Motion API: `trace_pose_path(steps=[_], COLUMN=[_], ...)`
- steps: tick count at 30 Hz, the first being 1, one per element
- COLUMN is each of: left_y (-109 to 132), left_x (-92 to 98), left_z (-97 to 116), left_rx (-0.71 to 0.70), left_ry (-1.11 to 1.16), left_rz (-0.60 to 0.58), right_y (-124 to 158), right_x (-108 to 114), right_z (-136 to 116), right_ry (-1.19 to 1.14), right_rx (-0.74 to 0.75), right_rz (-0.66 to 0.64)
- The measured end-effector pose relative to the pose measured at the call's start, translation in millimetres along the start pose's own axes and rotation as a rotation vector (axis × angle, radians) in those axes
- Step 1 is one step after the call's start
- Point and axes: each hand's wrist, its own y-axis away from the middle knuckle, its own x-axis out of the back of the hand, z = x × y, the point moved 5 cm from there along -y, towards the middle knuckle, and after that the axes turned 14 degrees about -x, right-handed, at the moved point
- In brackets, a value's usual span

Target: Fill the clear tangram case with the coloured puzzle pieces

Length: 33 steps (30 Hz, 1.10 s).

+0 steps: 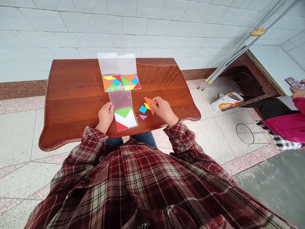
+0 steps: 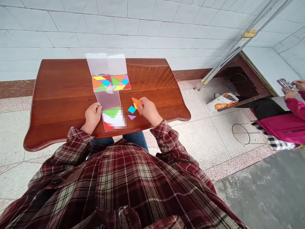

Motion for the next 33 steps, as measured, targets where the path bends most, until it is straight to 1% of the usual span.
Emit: trace_pose_path(steps=[1, 3, 5, 7, 9, 12, 17, 20, 24, 29, 33], left_y=[0, 0, 1, 1, 1, 1, 1, 1, 2, 2, 2], left_x=[0.2, 0.7, 1.5, 2.1, 2.2, 1.8, 0.8, 1.3, 3.1, 3.7, 2.1], left_z=[0, 1, 2, 4, 5, 5, 4, 5, 6, 6, 3], left_rx=[0.001, 0.004, 0.007, 0.006, 0.006, 0.005, 0.006, 0.008, 0.009, 0.009, 0.004], left_ry=[0.002, 0.008, 0.011, 0.008, 0.003, 0.005, 0.014, 0.018, 0.017, 0.004, 0.0], left_rz=[0.003, 0.002, -0.005, -0.013, -0.02, -0.018, -0.01, -0.014, -0.015, -0.012, -0.004], right_y=[10, 28, 41, 51, 57, 62, 59, 54, 53, 53, 49], right_x=[-5, -17, -29, -40, -50, -64, -84, -84, -77, -75, -79], right_z=[-17, -45, -66, -78, -84, -89, -90, -85, -75, -68, -70], right_ry=[0.032, 0.118, 0.236, 0.357, 0.451, 0.515, 0.474, 0.41, 0.334, 0.325, 0.321], right_rx=[0.044, 0.075, 0.091, 0.093, 0.096, 0.137, 0.201, 0.178, 0.15, 0.089, 0.103], right_rz=[-0.051, -0.134, -0.166, -0.17, -0.169, -0.168, -0.211, -0.224, -0.24, -0.247, -0.257])
